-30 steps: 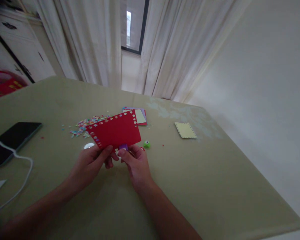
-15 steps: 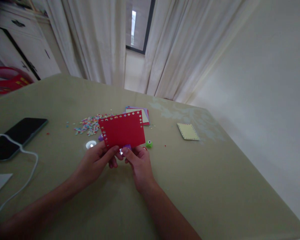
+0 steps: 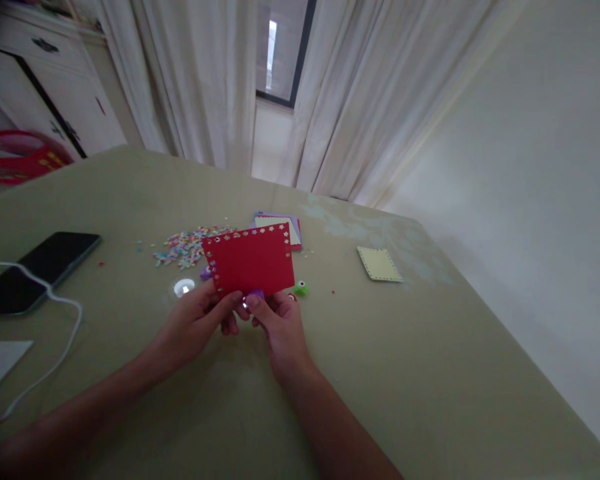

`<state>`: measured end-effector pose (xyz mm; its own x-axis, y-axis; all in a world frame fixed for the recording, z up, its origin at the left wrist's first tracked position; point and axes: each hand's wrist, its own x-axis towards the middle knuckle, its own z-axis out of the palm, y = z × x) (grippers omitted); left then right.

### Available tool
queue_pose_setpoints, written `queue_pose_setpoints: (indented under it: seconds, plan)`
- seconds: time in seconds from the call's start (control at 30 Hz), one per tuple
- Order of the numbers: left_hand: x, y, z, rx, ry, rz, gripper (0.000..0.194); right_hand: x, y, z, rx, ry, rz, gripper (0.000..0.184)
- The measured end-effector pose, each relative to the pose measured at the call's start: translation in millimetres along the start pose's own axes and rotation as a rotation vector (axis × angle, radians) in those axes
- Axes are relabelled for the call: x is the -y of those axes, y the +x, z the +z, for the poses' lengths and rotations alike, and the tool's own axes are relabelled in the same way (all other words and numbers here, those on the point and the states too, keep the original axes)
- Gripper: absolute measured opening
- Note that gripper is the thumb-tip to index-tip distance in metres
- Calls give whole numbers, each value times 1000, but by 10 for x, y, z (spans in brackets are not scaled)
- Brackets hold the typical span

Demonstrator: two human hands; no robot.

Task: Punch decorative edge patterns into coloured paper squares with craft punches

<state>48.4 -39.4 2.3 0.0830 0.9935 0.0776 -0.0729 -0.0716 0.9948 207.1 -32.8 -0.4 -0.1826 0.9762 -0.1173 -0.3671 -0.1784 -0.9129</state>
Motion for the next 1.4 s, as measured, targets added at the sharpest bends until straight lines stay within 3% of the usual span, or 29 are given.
queue_pose_setpoints:
  seconds: [0.8,1.17,1.4]
  plan:
    - [6,-16,4,18,-4,-17,18,-4,-1,0,-16,-21,12,36]
    - [0,-25,30,34,-11,2,16,-1,-42,60,-32,16,-39,28]
    - [-15,-35,27,-14,-8,-9,19,-3,-21,6,18,-35,-11,33]
